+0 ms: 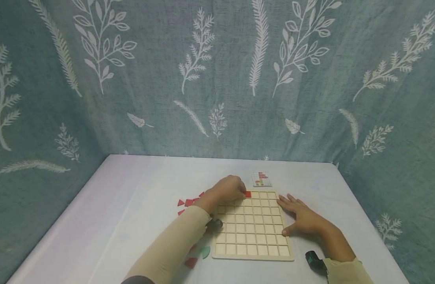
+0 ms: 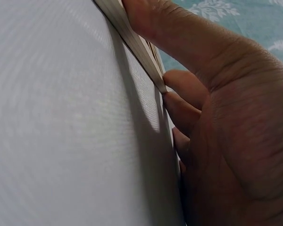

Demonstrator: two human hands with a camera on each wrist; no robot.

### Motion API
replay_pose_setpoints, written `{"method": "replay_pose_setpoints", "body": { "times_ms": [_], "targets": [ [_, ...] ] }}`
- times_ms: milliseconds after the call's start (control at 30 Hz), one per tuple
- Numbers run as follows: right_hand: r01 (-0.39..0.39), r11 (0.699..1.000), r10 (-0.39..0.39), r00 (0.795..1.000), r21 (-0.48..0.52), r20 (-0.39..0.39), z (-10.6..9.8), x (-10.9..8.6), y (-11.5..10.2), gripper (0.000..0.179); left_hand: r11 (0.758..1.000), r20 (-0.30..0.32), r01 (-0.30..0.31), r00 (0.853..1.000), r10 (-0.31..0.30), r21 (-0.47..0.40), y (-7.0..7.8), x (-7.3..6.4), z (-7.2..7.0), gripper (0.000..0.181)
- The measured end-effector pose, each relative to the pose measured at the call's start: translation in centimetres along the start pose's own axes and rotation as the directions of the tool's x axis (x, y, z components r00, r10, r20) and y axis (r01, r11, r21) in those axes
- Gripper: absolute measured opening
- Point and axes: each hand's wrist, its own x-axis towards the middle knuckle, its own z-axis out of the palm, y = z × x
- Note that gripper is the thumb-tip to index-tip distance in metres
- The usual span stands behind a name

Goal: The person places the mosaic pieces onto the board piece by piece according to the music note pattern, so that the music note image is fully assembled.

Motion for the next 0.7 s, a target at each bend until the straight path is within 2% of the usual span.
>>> {"method": "replay_pose_setpoints", "body": {
  "times_ms": [200, 367, 500, 600, 700],
  "targets": [
    [0.009, 1.0, -0.009, 1.0, -0.011, 0.003, 0.0, -0.1, 0.1, 0.117, 1.0, -0.025, 0.016, 1.0, -0.016, 0.024, -2.1, -2.3, -1.8, 0.026],
    [0.008, 1.0, -0.008, 1.0, -0.015, 0.007, -0.1, -0.2, 0.0, 0.117, 0.994, -0.027, 0.092, 0.996, -0.09, 0.057, -4.5, -5.2, -3.6, 0.026],
    [0.022, 1.0, -0.022, 1.0, -0.007, 0.004, -0.4, -0.3, -0.2, 0.116, 0.978, -0.046, 0.203, 0.978, -0.201, 0.047, -5.9, -7.3, -4.4, 0.024],
    [0.035, 0.999, -0.035, 0.999, -0.006, 0.006, -0.4, -0.3, -0.2, 0.116, 0.955, -0.061, 0.297, 0.953, -0.295, 0.015, -6.6, -8.4, -4.6, 0.025],
    [0.039, 0.999, -0.039, 0.999, -0.007, 0.012, -0.1, -0.1, -0.2, 0.116, 0.942, -0.053, 0.335, 0.941, -0.334, 0.003, -7.3, -9.2, -4.3, 0.025]
  ]
}}
